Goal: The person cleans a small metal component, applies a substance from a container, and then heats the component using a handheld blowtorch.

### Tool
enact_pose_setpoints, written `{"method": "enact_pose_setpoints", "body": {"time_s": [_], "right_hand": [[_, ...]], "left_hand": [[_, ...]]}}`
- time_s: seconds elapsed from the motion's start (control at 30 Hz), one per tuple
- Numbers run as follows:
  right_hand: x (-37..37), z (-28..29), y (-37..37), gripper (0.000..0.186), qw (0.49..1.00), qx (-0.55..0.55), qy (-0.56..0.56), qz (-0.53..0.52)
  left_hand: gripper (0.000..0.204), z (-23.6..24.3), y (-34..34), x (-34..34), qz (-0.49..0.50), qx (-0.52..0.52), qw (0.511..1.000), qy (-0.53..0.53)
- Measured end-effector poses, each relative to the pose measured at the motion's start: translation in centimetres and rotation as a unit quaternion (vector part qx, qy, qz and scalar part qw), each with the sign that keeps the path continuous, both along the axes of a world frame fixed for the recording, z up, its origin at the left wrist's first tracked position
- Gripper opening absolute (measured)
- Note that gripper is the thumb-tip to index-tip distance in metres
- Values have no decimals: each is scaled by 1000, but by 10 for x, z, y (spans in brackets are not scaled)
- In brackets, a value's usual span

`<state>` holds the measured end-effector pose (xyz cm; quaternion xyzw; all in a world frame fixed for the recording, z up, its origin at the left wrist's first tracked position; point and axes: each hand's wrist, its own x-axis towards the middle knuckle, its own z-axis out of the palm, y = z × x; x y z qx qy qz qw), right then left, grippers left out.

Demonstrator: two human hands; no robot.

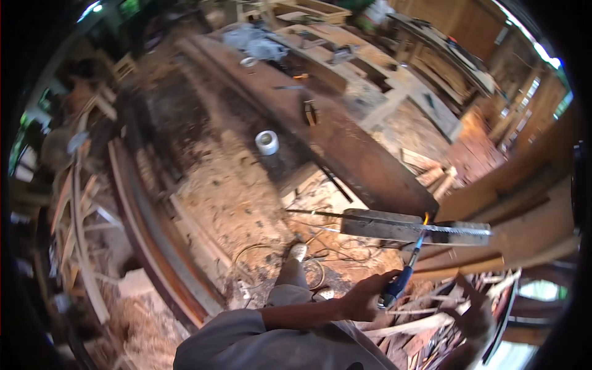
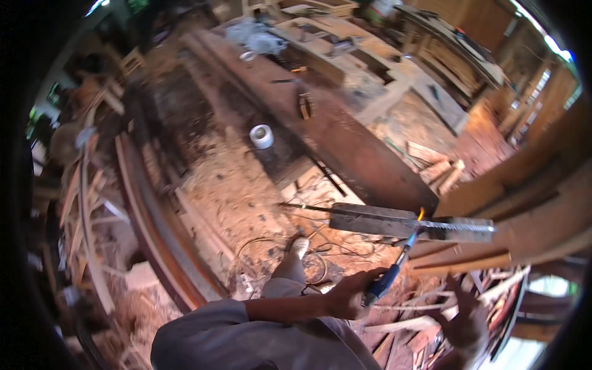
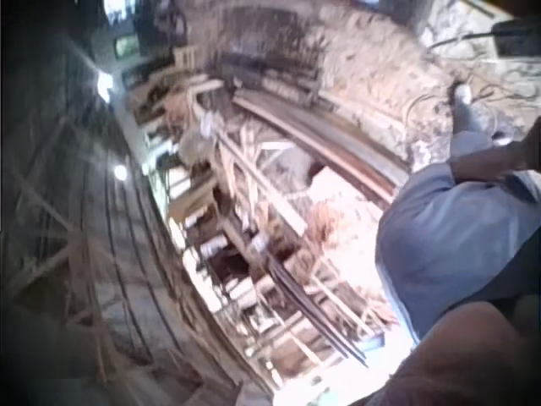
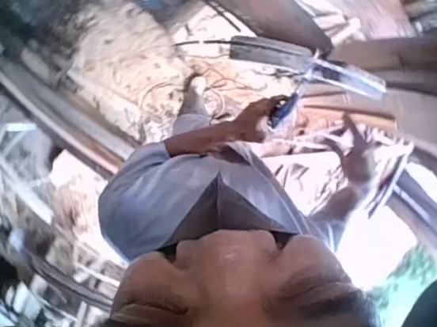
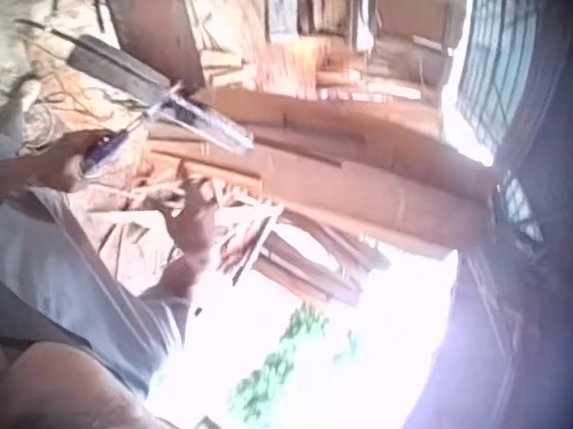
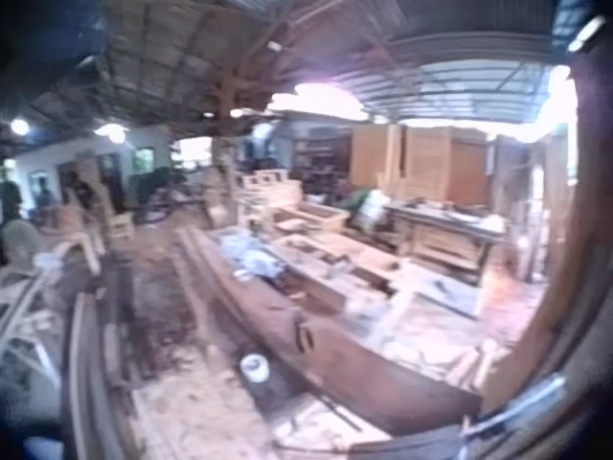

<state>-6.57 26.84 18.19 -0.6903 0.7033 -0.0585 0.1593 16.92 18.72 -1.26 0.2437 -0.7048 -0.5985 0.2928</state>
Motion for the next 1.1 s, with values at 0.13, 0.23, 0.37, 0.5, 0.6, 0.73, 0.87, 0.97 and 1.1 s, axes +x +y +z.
{"method": "enact_pose_setpoints", "body": {"time_s": [0.13, 0.23, 0.37, 0.5, 0.6, 0.73, 0.87, 0.97, 1.1], "right_hand": [[92, 63, -156, 54, 988, -131, -44, 75], [148, 39, -293, 43, 961, -129, -27, 245], [209, -98, -487, 45, 994, 56, 37, 86], [287, -231, -559, 81, 992, 42, 16, -121], [285, -278, -578, 77, 976, 13, 109, -189], [241, -279, -600, 67, 991, 79, -10, -107], [242, -205, -579, 30, 973, -58, 148, 165], [218, -84, -532, 36, 936, -69, 262, 224], [109, 95, -387, 29, 932, -41, 337, 124]], "left_hand": [[92, -19, -26, 3, -76, -12, 997, 9], [106, -14, -32, 16, -113, -62, 991, 29], [105, -30, -29, 9, -102, -121, 985, 74], [101, -101, 14, -15, -9, -66, 983, 169], [100, -88, -4, 6, -19, -78, 981, 175], [98, -68, -34, 25, -17, -108, 978, 179], [97, -39, -60, 44, -11, -128, 979, 157], [91, -9, -74, 56, -32, -85, 993, 81], [80, 11, -62, 36, -57, -128, 987, 75]]}}
